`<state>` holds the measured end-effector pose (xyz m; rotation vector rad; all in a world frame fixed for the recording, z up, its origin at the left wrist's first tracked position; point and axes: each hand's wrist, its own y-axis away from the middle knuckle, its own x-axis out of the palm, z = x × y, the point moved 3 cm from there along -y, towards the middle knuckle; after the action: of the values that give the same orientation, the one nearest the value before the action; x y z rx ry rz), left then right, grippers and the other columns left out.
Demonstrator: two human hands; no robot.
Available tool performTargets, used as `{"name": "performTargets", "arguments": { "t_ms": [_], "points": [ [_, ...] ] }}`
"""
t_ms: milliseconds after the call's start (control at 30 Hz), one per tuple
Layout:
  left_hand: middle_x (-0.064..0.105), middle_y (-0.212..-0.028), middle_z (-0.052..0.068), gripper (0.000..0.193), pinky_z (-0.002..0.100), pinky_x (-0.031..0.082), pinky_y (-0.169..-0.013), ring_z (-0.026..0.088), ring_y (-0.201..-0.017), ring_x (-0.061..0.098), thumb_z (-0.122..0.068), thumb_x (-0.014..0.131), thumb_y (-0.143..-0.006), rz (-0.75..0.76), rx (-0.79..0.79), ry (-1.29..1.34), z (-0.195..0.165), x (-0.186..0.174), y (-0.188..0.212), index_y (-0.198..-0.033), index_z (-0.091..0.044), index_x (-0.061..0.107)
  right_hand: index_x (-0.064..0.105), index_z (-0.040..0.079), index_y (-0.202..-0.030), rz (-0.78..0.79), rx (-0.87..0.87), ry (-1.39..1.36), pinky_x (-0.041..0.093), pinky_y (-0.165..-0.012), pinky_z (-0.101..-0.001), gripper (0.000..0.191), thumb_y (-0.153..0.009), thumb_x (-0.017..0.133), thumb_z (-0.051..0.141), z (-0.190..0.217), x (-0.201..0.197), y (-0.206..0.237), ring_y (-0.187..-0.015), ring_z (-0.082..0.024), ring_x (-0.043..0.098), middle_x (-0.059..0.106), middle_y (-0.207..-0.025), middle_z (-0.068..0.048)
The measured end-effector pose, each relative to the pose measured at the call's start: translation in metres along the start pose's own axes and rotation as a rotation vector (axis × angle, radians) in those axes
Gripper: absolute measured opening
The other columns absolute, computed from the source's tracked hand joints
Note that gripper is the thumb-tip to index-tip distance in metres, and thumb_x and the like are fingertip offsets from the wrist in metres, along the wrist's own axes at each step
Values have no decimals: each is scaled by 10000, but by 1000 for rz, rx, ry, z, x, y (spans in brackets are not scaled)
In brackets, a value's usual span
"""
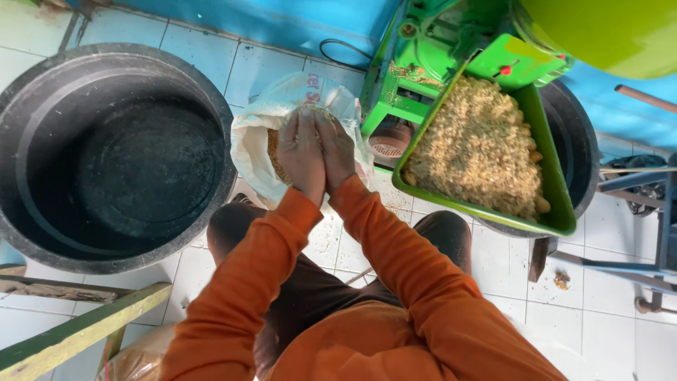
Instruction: The person sits on the floor in front of a green electric grinding machine and uses a wooden scoop to push whole nuts from the discharge tray back into the machine's hopper, repeating as the machine grinds them. Ground powder collects in a cloth sack, and the person later scoops whole nuts into a plastic bag and handles the ground powder.
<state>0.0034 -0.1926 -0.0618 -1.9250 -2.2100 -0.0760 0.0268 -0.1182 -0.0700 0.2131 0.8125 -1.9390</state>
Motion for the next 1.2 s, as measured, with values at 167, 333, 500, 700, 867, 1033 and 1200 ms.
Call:
{"name": "performTargets", "arguments": {
  "t_ms": [167,333,500,700,867,1033,1200],
  "points": [
    [711,-1195,138,333,314,573,-931,204,-1076,703,-270,625,-1055,75,134,-101,-61,-1,6,-1223,3,714,569,36,-1343,-87,-86,46,557,-926,-363,351,-1015,589,160,47,-29,-6,-1131,-324,669,640,-1264,-164],
    [696,-1256,83,278,289,604,-1001,149,-1096,702,-243,710,-1071,118,396,203,-110,58,25,-1253,-32,716,618,-15,-1269,-64,96,-939,549,-965,-345,341,-1184,410,242,64,-92,-35,-1017,-169,616,661,-1129,-80],
    [758,-971,56,256,254,574,-789,97,-832,677,-245,717,-1026,195,149,486,-111,159,81,-1163,-28,728,587,26,-1336,-190,-141,-41,596,-928,-286,324,-1163,461,268,55,-208,-23,-1088,-153,679,682,-1204,-68],
    [783,-928,121,354,323,573,-745,178,-796,714,-352,626,-1044,410,181,223,-84,201,91,-1132,-29,741,668,-30,-1266,-275,331,-709,582,-835,-307,317,-1077,591,212,-17,-261,-23,-953,-174,693,734,-1114,-125],
    [724,-893,201,296,487,536,-657,388,-785,680,-320,599,-974,576,390,-337,-61,187,71,-1037,-62,729,643,58,-1237,-17,464,183,580,-823,-359,312,-977,632,230,-46,-276,-8,-922,-263,734,752,-1027,-208],
    [699,-1030,222,187,520,499,-931,418,-1029,640,-160,591,-998,706,826,-580,-56,152,79,-1016,3,683,588,-16,-1372,186,-316,488,472,-1076,-509,394,-1021,637,158,-37,-271,8,-1301,-463,531,548,-1404,-313],
    [654,-1227,263,330,536,428,-1115,457,-1224,567,-113,560,-969,750,892,-625,-58,131,89,-1229,72,642,495,35,-1475,274,-284,512,406,-1176,-508,431,-1100,537,243,-58,-260,-20,-1393,-460,500,538,-1468,-263]
  ]
}}
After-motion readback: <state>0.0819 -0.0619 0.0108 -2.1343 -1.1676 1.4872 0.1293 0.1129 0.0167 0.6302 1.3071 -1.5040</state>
